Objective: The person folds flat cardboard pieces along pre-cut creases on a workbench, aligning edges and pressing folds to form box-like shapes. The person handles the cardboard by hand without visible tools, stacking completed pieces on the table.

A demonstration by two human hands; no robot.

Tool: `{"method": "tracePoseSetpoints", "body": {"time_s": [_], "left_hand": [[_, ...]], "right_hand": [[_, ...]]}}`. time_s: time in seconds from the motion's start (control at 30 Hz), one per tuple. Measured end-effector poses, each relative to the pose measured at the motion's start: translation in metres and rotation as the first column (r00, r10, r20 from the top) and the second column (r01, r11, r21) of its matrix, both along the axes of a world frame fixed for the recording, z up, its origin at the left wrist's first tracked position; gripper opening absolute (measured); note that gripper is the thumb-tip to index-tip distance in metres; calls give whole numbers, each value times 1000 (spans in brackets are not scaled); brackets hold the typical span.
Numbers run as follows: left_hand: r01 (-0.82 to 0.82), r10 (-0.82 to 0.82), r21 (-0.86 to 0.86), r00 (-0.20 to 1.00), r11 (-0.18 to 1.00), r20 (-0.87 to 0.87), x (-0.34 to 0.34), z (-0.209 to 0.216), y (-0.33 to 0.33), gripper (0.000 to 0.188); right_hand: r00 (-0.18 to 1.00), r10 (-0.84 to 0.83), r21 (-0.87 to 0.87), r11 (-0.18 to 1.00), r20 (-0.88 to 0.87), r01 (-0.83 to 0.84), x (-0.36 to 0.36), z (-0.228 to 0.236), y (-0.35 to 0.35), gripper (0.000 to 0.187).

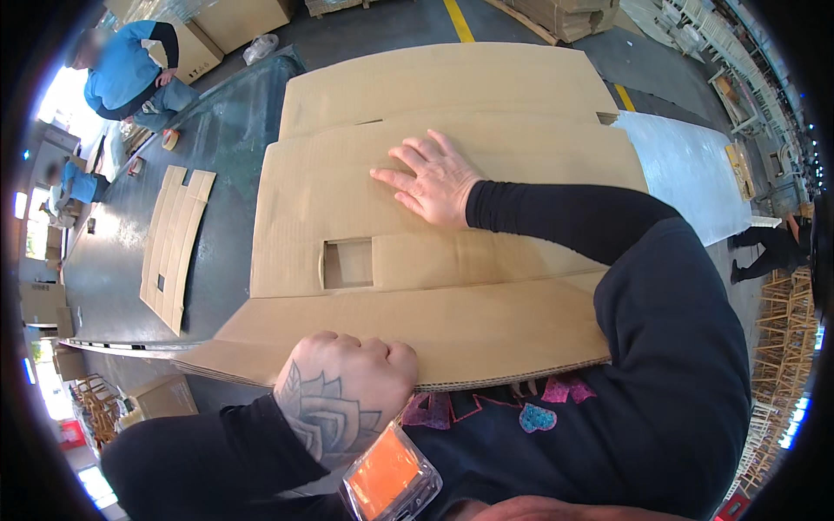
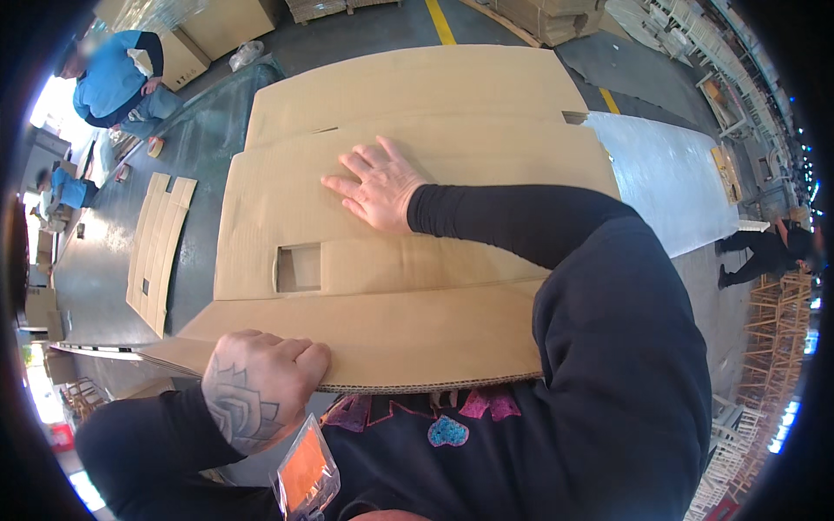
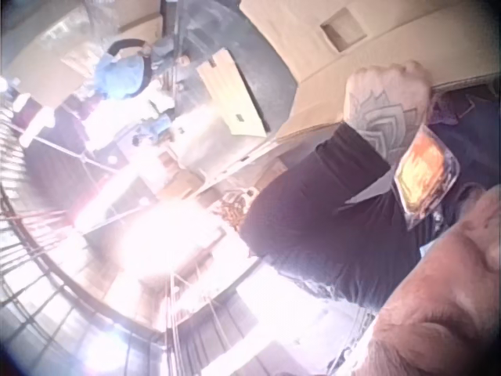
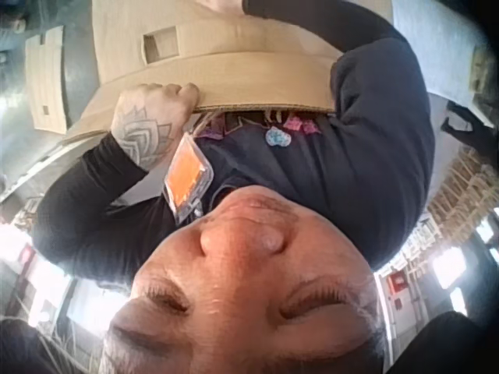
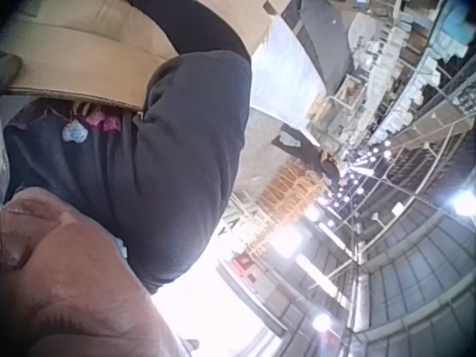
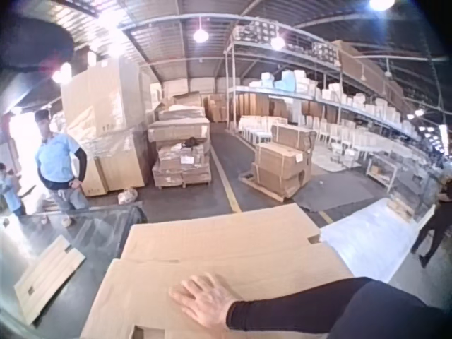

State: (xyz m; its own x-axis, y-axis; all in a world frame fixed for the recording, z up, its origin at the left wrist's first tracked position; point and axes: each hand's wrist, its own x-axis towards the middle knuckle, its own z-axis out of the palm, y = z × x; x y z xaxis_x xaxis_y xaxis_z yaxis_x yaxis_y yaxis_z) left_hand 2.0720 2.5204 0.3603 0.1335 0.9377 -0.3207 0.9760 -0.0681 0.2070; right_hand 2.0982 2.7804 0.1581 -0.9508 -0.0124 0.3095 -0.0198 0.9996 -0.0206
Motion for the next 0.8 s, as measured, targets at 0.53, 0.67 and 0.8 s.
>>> {"method": "tracePoseSetpoints", "body": {"time_s": [0.53, 0.67, 0.8], "left_hand": [[-5, 18, 211, 998, 977, -58, 16, -20, -30, 30], [70, -66, 192, 997, 979, -28, 26, -25, -21, 25], [262, -205, -197, 941, 945, 269, -12, -26, 19, 61]], "right_hand": [[963, -140, -237, 952, 232, 195, -14, 17, 40, 84], [875, -161, -209, 937, 456, 281, -18, 45, 113, 126], [758, -154, -39, 972, 634, 230, -44, 63, 114, 119]]}}
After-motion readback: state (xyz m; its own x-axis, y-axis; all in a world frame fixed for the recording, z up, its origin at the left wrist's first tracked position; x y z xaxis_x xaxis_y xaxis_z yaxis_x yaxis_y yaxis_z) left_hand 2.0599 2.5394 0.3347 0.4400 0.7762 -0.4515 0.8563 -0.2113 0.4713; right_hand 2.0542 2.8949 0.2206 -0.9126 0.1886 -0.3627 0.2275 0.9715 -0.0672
